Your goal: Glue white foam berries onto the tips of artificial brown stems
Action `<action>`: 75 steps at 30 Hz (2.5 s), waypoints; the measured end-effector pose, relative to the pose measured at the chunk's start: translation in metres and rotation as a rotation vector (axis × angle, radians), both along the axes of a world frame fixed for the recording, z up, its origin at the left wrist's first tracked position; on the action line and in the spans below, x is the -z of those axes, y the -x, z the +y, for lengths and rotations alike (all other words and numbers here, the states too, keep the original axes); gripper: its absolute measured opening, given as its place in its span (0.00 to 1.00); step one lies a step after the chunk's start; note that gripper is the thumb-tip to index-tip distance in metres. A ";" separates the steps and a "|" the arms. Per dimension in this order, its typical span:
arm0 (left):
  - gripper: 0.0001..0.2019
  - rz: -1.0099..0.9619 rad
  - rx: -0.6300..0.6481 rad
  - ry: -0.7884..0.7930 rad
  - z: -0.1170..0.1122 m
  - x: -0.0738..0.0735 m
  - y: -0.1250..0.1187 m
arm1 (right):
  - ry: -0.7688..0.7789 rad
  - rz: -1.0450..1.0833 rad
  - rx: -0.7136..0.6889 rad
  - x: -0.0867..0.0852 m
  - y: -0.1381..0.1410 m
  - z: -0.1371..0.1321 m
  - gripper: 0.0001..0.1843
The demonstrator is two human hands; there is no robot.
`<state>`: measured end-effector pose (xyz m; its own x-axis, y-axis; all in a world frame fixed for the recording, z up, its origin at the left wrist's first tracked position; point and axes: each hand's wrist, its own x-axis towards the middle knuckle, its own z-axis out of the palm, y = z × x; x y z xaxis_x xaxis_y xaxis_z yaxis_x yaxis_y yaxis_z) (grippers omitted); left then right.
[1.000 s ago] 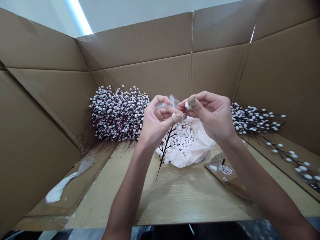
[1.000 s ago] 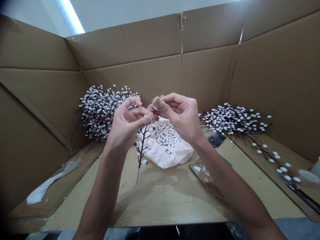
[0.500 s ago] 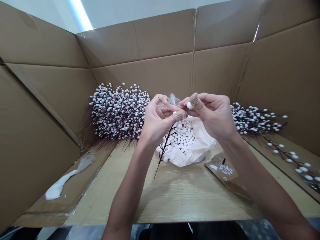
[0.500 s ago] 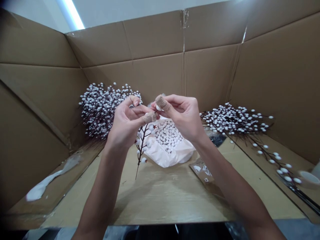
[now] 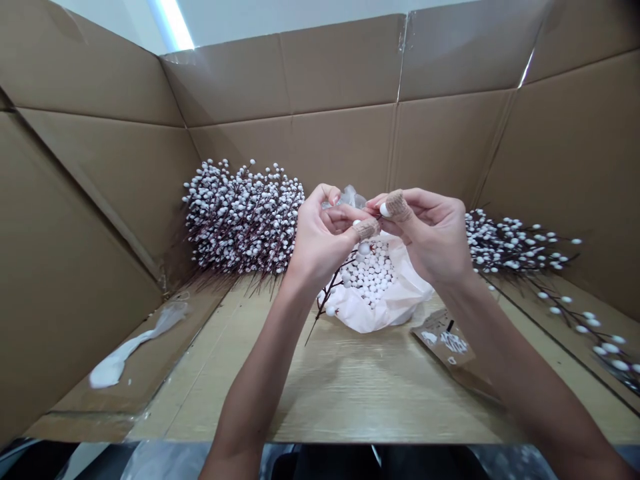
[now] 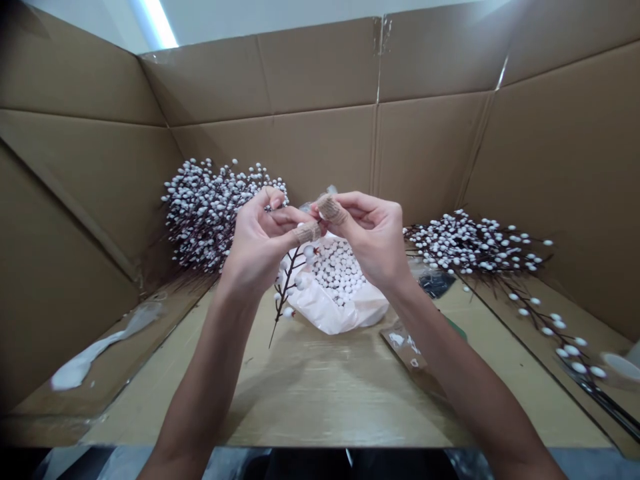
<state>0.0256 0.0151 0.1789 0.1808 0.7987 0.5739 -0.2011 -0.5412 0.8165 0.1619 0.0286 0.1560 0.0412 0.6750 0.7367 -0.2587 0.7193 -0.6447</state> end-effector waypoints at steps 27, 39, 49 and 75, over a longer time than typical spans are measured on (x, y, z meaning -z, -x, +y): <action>0.23 -0.061 0.015 0.064 0.008 0.003 0.000 | 0.166 -0.015 -0.156 -0.003 -0.006 0.005 0.14; 0.17 -0.411 -0.148 0.127 0.025 -0.021 0.053 | 0.260 -1.219 -0.273 0.015 -0.003 0.011 0.20; 0.14 -0.643 -0.286 0.140 0.039 -0.025 0.093 | 0.421 -0.995 -0.519 0.069 0.057 0.000 0.12; 0.05 -0.876 -0.450 0.045 -0.004 -0.027 0.166 | 0.566 -0.502 -0.366 -0.017 0.178 0.149 0.10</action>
